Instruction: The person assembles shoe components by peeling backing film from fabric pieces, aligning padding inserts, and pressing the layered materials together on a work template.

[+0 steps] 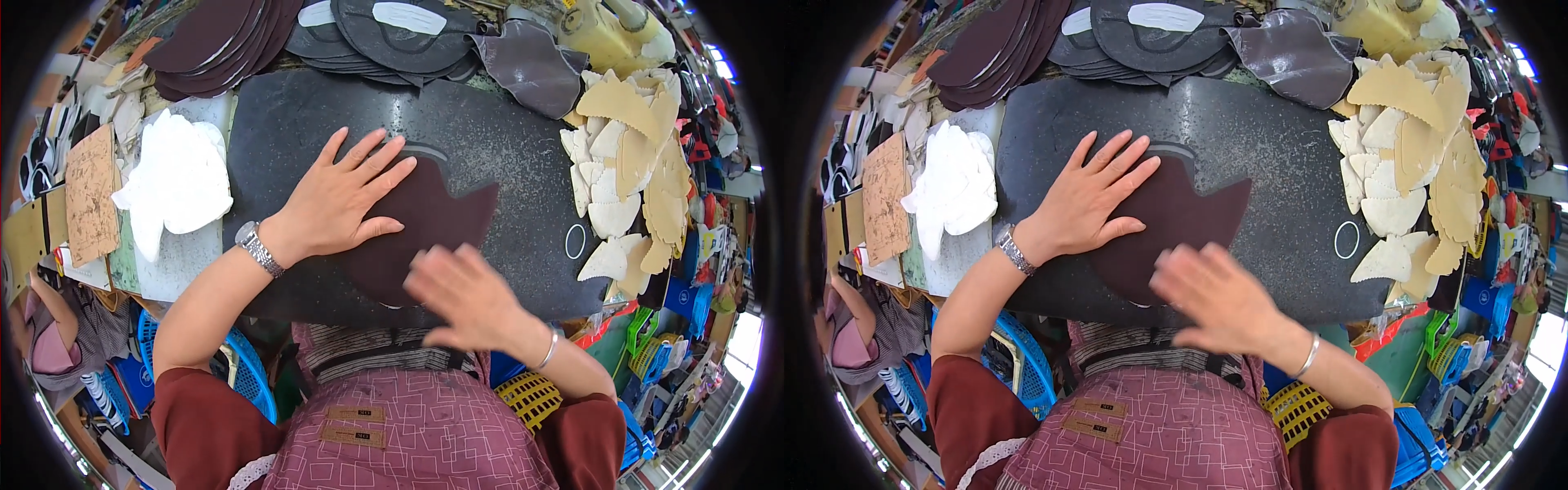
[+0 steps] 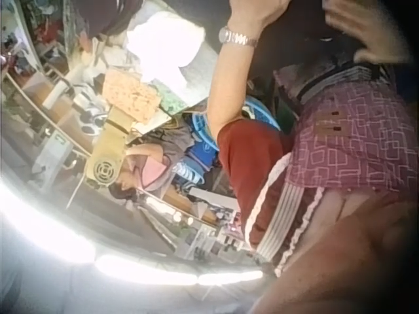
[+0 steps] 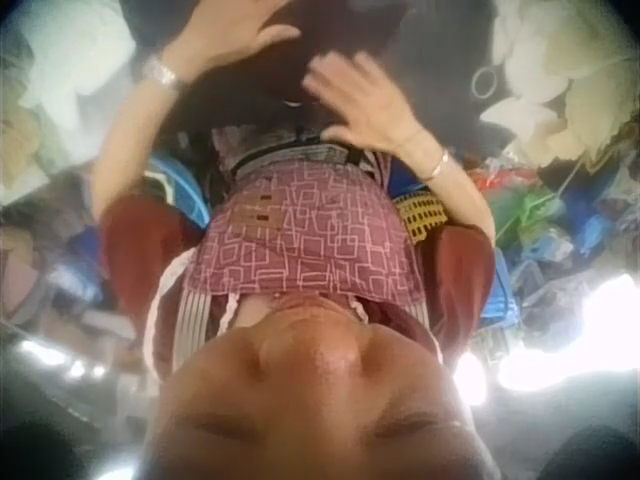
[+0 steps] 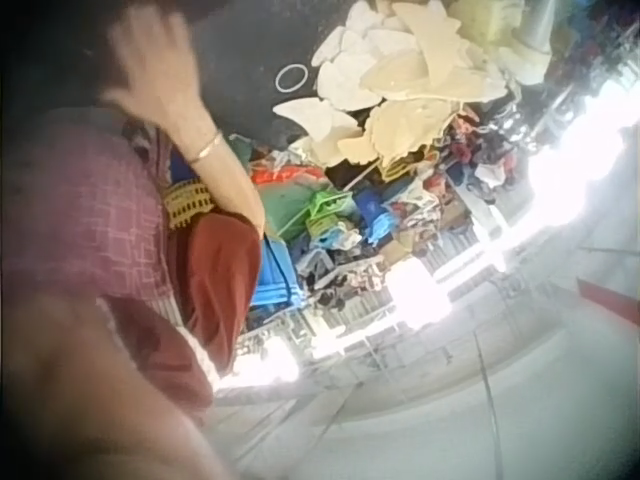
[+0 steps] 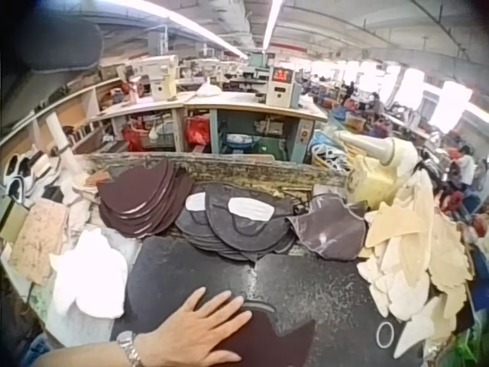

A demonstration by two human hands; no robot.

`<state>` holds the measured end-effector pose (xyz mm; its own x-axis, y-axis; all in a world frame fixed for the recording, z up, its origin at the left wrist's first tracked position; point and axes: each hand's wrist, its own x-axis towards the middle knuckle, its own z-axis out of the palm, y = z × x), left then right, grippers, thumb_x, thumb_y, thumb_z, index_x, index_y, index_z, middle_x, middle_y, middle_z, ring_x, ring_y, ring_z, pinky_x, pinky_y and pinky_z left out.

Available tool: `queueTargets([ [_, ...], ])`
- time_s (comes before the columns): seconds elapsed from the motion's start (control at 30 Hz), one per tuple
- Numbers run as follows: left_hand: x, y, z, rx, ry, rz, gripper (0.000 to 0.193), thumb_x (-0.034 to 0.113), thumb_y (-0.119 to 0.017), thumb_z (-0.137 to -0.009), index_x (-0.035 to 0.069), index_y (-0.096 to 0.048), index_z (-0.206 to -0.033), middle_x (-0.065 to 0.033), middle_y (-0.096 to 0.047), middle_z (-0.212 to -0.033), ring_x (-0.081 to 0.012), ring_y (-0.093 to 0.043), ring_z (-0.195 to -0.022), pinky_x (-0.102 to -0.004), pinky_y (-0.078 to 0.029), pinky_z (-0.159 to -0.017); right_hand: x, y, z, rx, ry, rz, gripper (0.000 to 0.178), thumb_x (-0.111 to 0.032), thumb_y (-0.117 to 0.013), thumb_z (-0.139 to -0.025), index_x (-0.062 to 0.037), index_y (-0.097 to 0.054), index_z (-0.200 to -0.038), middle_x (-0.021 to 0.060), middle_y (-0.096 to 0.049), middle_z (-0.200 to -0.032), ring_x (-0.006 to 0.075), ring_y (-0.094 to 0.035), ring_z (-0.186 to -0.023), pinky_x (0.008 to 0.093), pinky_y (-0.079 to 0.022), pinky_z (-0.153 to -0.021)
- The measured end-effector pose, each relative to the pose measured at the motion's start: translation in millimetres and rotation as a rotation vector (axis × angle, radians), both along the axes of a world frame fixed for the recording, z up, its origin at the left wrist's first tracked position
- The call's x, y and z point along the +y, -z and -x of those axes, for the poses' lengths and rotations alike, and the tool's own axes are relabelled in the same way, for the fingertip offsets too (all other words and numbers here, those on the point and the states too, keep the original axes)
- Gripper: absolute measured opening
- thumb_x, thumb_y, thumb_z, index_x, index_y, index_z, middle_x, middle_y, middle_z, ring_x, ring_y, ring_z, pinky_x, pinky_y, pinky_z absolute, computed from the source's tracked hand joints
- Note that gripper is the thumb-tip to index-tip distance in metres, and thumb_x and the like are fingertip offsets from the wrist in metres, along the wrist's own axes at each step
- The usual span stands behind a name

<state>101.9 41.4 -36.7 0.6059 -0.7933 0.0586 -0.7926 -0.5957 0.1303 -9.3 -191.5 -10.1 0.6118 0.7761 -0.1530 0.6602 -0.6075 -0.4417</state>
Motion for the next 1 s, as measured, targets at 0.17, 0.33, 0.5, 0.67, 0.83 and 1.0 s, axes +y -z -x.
queueTargets([
  [0.17, 2, -6, -1, 0.037, -0.035, 0.031, 0.075, 0.058, -0.047, -0.079, 0.011, -0.032, -0.136, -0.0132, -0.027, -0.142, -0.0293, -0.021, -0.133, -0.0505, -0.012, -0.106, 20, -5, -26, 0.075, -0.224, -0.428, 0.046, -0.032, -0.065, -0.073, -0.0088, -0.056, -0.111, 0.0103, -0.054, -0.115, 0.0255, -0.05, -0.109, 0.0404, -0.038, -0.093],
  [0.33, 5, -5, 1, -0.042, -0.196, 0.237, 0.071, 0.046, -0.055, -0.078, 0.004, -0.036, -0.131, -0.0186, -0.033, -0.136, -0.0343, -0.023, -0.13, -0.0479, -0.017, -0.106, 44, 6, -217, -0.596, 0.324, -0.513, 0.039, -0.028, -0.066, -0.073, -0.0038, -0.059, -0.103, 0.0144, -0.057, -0.109, 0.0321, -0.053, -0.1, 0.0381, -0.043, -0.085],
  [0.5, 53, -34, 37, -0.152, -0.15, 0.442, 0.037, 0.013, -0.073, -0.065, 0.006, -0.061, -0.1, -0.0135, -0.054, -0.114, -0.0314, -0.049, -0.11, -0.0419, -0.042, -0.09, 50, 36, -241, -0.492, 0.377, -0.37, 0.022, -0.024, -0.062, -0.077, -0.0061, -0.065, -0.09, 0.0095, -0.062, -0.087, 0.0282, -0.059, -0.086, 0.0362, -0.047, -0.076],
  [0.67, 157, -52, 15, -0.164, -0.488, 0.315, 0.009, 0.008, -0.064, -0.071, 0.004, -0.061, -0.079, -0.01, -0.062, -0.084, -0.0271, -0.06, -0.078, -0.0348, -0.049, -0.069, 26, -6, -227, -0.661, 0.626, -0.597, 0.019, -0.02, -0.058, -0.084, -0.0025, -0.063, -0.09, 0.0134, -0.063, -0.083, 0.0291, -0.061, -0.074, 0.0325, -0.047, -0.064],
  [0.83, 218, -62, 7, -0.02, -0.514, -0.075, 0.012, 0.01, -0.063, -0.075, 0.002, -0.063, -0.084, -0.0106, -0.064, -0.089, -0.026, -0.062, -0.08, -0.0331, -0.05, -0.07, 61, -73, -85, -0.554, 0.07, 0.124, 0.003, -0.01, -0.056, -0.076, -0.0077, -0.054, -0.076, 0.0068, -0.052, -0.067, 0.0221, -0.055, -0.059, 0.0324, -0.045, -0.051],
  [1.0, 206, -62, -14, -0.001, -0.352, -0.424, 0.011, 0.01, -0.06, -0.074, 0.002, -0.064, -0.08, -0.0116, -0.064, -0.084, -0.0276, -0.061, -0.069, -0.0332, -0.049, -0.065, 62, -37, -34, -0.207, -0.084, -0.075, 0.022, -0.018, -0.064, -0.072, -0.0036, -0.054, -0.086, 0.0084, -0.056, -0.083, 0.0226, -0.059, -0.073, 0.0316, -0.047, -0.06],
])
